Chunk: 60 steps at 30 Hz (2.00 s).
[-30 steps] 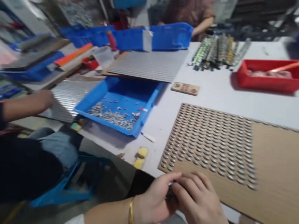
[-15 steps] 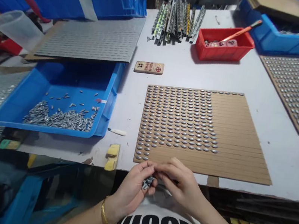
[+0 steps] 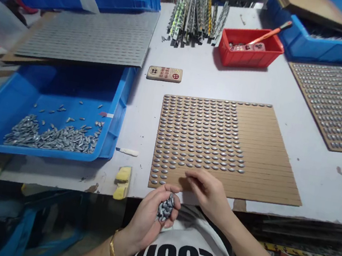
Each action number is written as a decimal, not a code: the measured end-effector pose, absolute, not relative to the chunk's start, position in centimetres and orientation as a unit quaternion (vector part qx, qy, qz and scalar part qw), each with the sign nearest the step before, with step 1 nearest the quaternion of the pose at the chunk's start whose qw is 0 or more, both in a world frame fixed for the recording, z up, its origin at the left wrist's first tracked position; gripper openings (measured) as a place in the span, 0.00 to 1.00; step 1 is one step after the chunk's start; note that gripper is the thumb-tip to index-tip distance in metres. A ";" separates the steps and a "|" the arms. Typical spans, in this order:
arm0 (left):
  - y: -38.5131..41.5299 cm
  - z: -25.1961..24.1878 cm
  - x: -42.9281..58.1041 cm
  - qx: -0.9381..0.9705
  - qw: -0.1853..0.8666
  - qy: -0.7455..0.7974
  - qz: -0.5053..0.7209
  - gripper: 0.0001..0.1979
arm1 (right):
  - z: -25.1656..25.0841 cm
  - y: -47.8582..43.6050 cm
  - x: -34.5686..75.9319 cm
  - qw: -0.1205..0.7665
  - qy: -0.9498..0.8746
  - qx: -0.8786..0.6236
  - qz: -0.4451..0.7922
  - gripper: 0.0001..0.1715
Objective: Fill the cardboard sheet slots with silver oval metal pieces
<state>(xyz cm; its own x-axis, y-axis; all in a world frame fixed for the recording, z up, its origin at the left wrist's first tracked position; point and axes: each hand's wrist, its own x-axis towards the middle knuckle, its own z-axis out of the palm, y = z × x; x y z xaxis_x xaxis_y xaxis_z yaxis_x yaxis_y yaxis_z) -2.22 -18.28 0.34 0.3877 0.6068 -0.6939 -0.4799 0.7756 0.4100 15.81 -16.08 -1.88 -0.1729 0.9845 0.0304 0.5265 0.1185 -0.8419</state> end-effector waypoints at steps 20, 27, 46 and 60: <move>-18.0 -0.6 -2.8 0.043 0.841 0.433 0.321 0.14 | -3.2 -13.9 14.0 0.302 -0.749 -0.540 0.235 0.08; -18.1 -0.9 -2.6 0.024 0.836 0.427 0.344 0.19 | -3.7 -14.1 13.7 0.292 -0.754 -0.548 0.215 0.08; -18.1 -0.3 -2.3 0.047 0.802 0.469 0.367 0.14 | -1.9 -14.1 14.4 0.251 -0.767 -0.538 0.244 0.11; -17.9 0.1 0.6 0.039 0.794 0.501 0.342 0.20 | 0.2 -17.1 15.1 0.343 -0.721 -0.480 0.363 0.08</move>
<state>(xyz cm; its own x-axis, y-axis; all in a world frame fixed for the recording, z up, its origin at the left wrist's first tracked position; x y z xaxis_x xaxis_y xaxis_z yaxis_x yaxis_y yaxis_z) 0.56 -17.87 0.11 0.2630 0.5826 -0.7690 -0.5044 0.7625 0.4051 15.10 -17.13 0.17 -0.3046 0.9412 0.1465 0.4430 0.2762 -0.8529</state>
